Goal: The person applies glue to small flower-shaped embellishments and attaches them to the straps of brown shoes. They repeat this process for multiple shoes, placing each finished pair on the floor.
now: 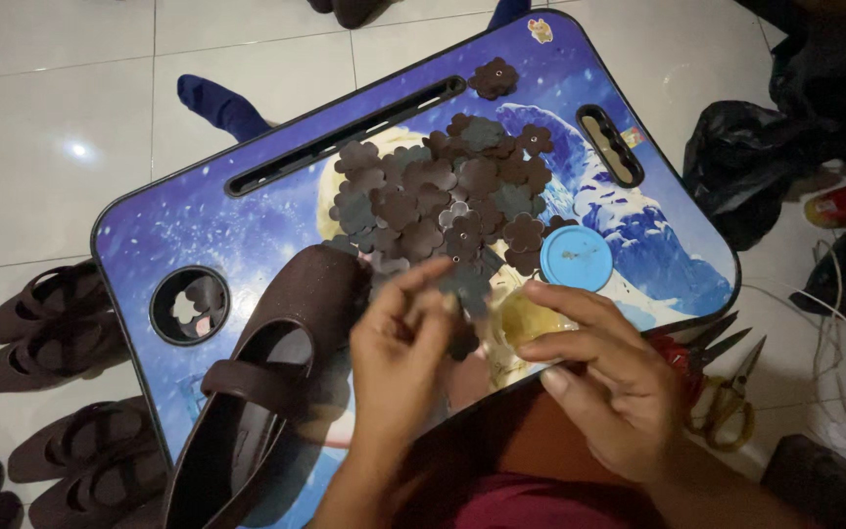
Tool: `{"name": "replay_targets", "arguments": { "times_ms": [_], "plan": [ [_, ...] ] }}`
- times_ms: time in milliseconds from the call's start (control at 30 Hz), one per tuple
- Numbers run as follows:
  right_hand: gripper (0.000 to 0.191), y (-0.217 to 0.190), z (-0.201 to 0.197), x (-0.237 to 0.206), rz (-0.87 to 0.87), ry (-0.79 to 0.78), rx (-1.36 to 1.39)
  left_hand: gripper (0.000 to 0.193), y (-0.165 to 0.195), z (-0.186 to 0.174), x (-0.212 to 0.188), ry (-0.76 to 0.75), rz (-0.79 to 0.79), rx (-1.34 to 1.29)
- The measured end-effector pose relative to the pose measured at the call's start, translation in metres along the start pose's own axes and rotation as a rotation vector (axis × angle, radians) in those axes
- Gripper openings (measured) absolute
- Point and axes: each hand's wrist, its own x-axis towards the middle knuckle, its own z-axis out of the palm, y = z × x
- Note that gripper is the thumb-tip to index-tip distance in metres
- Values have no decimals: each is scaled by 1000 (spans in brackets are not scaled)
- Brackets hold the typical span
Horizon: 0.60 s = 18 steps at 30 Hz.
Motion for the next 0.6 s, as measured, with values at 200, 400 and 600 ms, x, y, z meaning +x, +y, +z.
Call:
{"name": "replay_targets", "arguments": {
  "times_ms": [200, 400, 600],
  "plan": [
    [26, -8, 23, 8, -97, 1, -243, 50, 8, -1, -46, 23, -159, -164],
    [29, -9, 36, 7, -178, 15, -406, 58, 5, -9, -62, -34, -141, -143],
    [39, -6, 41, 2, -390, 17, -602, 61, -5, -15, -65, -33, -105, -179]
  ]
}}
